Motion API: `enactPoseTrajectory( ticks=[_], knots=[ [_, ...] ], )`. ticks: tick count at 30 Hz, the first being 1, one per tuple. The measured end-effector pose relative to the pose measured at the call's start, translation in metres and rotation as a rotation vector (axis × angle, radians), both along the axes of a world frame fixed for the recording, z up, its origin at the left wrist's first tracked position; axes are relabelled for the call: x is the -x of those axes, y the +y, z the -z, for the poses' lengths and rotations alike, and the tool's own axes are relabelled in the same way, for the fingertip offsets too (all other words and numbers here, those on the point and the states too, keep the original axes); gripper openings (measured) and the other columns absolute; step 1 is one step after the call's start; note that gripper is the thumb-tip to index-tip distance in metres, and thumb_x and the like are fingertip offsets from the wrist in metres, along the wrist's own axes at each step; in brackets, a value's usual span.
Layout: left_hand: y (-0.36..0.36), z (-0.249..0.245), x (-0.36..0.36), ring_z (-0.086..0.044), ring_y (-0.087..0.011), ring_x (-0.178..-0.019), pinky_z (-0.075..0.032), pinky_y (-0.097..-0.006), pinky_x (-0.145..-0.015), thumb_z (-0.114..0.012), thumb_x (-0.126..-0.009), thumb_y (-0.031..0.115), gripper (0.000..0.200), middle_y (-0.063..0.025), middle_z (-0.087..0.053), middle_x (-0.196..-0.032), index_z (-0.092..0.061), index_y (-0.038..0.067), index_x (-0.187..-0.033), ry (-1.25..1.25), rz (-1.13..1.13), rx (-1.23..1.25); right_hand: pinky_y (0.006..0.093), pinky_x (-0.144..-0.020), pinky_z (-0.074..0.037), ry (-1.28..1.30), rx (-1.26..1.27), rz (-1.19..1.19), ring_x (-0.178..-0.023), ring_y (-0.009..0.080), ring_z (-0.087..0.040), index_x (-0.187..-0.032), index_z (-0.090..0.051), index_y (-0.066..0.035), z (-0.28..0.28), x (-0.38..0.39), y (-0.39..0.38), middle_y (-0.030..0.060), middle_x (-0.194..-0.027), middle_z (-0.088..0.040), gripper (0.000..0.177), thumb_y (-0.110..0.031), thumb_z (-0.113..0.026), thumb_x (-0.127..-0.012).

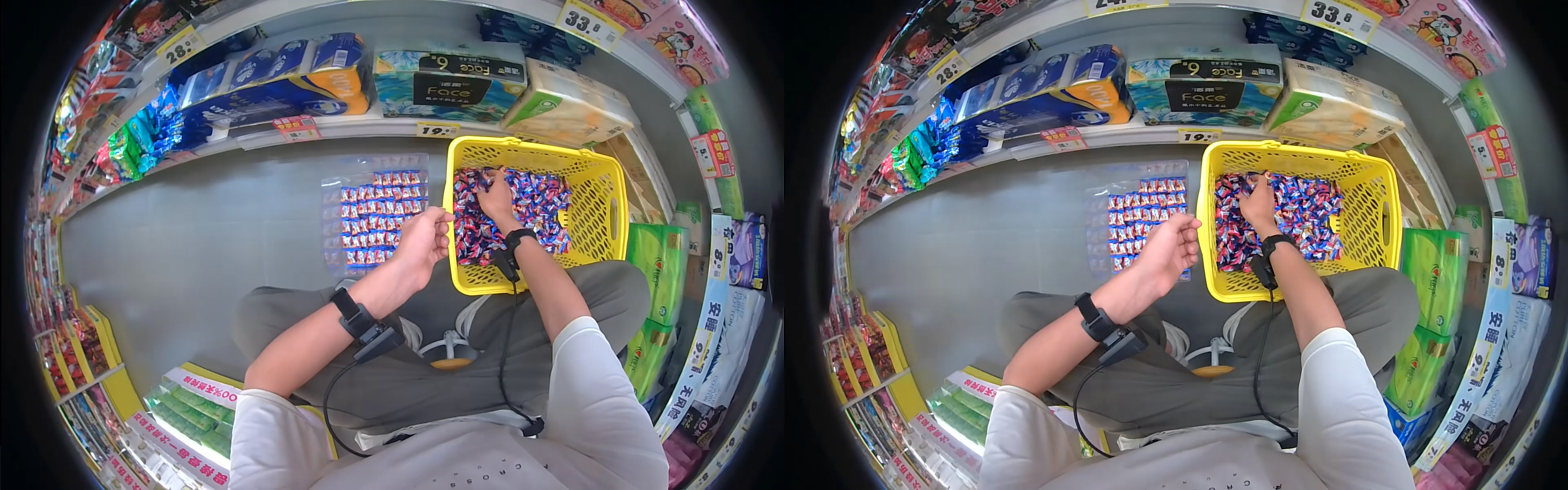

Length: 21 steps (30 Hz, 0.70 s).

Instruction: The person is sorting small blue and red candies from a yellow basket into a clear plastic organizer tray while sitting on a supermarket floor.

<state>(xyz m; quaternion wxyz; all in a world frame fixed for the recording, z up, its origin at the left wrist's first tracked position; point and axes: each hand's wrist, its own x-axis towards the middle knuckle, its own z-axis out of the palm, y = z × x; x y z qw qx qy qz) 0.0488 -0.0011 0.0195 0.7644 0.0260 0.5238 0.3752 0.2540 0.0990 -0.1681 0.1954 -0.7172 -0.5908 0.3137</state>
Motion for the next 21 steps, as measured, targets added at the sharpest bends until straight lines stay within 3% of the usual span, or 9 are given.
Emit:
enactPoseTrajectory(
  ticks=[6,8,12,15,17,21],
  knots=[
    [-0.002,0.007,-0.001,-0.047,-0.0075,-0.064,-0.041,-0.0254,-0.063,-0.057,-0.092,0.028,0.016,0.0069,-0.051,-0.072,-0.059,0.012,-0.089,-0.001,0.016,-0.013,0.0491,-0.092,-0.046,-0.101,-0.146,-0.049,-0.106,0.0442,-0.056,-0.122,-0.053,-0.007,0.017,-0.005,-0.005,0.0254,-0.11,-0.058,0.053,-0.015,-0.078,-0.076],
    [0.0,0.009,-0.002,-0.048,-0.0076,-0.064,-0.041,-0.0254,-0.062,-0.057,-0.092,0.028,0.016,0.007,-0.051,-0.071,-0.059,0.012,-0.089,0.022,0.023,0.009,0.0471,-0.088,-0.049,-0.15,-0.133,-0.006,-0.098,0.0397,-0.064,-0.111,-0.061,-0.002,0.015,-0.005,-0.002,0.021,-0.1,-0.067,0.045,-0.019,-0.08,-0.073],
    [0.002,0.008,0.0,-0.048,-0.0078,-0.064,-0.041,-0.0254,-0.062,-0.056,-0.093,0.027,0.016,0.007,-0.051,-0.071,-0.059,0.012,-0.089,-0.002,0.025,0.018,0.044,-0.076,-0.056,-0.18,-0.051,0.062,-0.084,0.0352,-0.07,-0.107,-0.065,0.0,0.004,-0.005,0.002,0.0199,-0.092,-0.07,0.041,-0.022,-0.08,-0.076],
    [0.003,0.009,0.001,-0.048,-0.008,-0.064,-0.041,-0.0255,-0.062,-0.056,-0.093,0.027,0.016,0.0069,-0.052,-0.071,-0.059,0.012,-0.089,0.007,0.028,0.009,0.0335,-0.052,-0.06,0.26,0.287,0.232,-0.066,0.0209,-0.071,-0.109,-0.066,0.003,-0.024,0.002,0.001,0.0134,-0.088,-0.071,0.038,-0.026,-0.074,-0.086],
    [0.005,0.01,0.002,-0.049,-0.0082,-0.064,-0.041,-0.0258,-0.062,-0.055,-0.093,0.026,0.016,0.0071,-0.052,-0.072,-0.059,0.012,-0.09,0.011,0.015,0.009,0.0315,-0.052,-0.06,0.281,0.289,0.253,-0.061,0.0181,-0.068,-0.102,-0.066,0.002,-0.05,0.012,-0.007,0.0103,-0.081,-0.068,0.03,-0.025,-0.07,-0.09],
    [0.007,0.023,0.003,-0.053,-0.0093,-0.067,-0.044,-0.0269,-0.063,-0.056,-0.094,0.026,0.016,0.0056,-0.057,-0.076,-0.061,0.011,-0.094,0.042,-0.01,-0.007,0.0336,-0.062,-0.061,0.896,0.459,0.46,-0.069,0.0143,-0.061,-0.105,-0.058,-0.002,-0.118,0.039,-0.042,0.0057,-0.083,-0.058,0.026,-0.024,-0.065,-0.093]
  ],
)
